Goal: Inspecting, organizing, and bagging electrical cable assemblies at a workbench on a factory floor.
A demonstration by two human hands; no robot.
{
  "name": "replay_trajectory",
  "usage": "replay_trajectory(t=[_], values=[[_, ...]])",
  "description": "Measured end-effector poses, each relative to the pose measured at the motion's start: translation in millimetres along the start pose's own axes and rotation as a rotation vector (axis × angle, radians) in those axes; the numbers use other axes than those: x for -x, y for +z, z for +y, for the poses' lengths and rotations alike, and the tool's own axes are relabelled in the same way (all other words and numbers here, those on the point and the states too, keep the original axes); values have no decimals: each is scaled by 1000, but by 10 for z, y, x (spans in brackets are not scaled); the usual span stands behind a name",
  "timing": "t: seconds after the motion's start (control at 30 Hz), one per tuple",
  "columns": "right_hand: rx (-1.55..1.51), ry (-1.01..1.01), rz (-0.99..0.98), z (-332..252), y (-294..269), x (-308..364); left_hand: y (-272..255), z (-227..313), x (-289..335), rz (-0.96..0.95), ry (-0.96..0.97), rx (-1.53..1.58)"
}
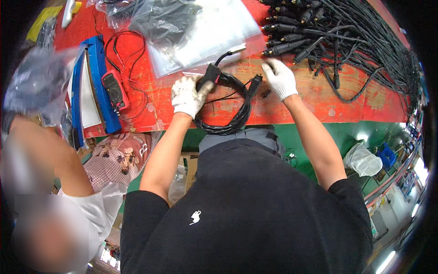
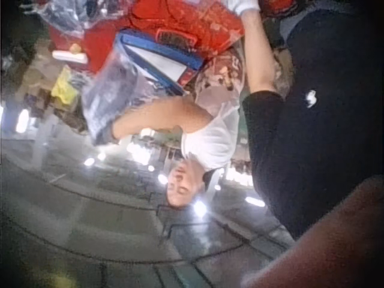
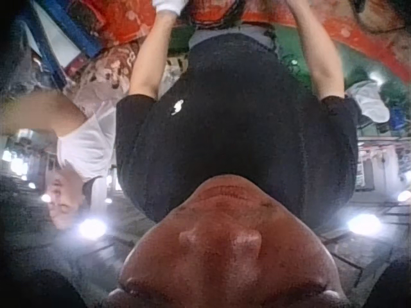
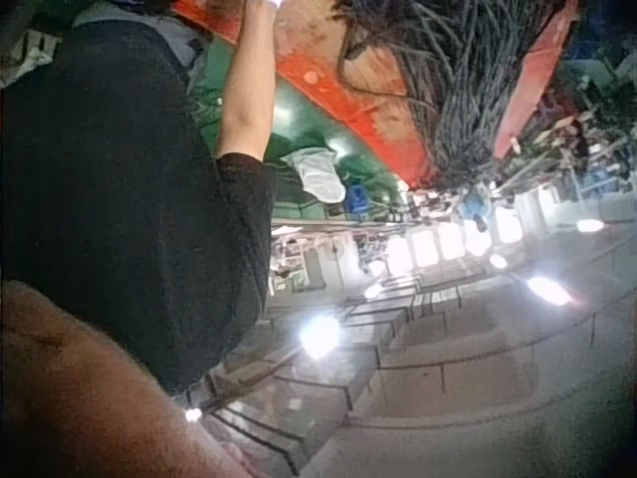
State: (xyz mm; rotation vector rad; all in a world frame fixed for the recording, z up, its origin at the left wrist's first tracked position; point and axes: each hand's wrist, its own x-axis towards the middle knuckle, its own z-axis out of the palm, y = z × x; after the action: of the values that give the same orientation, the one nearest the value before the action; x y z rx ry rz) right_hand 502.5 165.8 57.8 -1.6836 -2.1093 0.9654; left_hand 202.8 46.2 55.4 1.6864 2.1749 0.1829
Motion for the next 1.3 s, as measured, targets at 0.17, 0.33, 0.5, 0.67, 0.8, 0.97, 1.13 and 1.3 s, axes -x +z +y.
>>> replay_trajectory(t=[0.17, 0.33, 0.5, 0.67, 0.8, 0.97, 1.13, 1.3], values=[[211, -386, 56, -305, 241, -767, 92, -296, -520, 216, 136, -31], [439, -581, -195, -222, 354, -1441, 288, -546, -866, 148, 332, -25], [483, -582, -274, -154, 372, -1656, 348, -609, -1006, 76, 320, -61], [305, -813, -242, -429, 330, -1595, 301, -719, -1261, -40, -47, 376], [444, -832, -276, -715, 382, -1546, 41, -843, -1496, -212, -39, 775], [491, -853, -223, -793, 440, -1475, -193, -886, -1555, -265, 4, 843], [458, -915, -124, -676, 321, -1544, -296, -893, -1477, -314, -74, 771], [353, -812, -336, -663, 294, -1626, -372, -424, -1153, -2, 149, 195]])
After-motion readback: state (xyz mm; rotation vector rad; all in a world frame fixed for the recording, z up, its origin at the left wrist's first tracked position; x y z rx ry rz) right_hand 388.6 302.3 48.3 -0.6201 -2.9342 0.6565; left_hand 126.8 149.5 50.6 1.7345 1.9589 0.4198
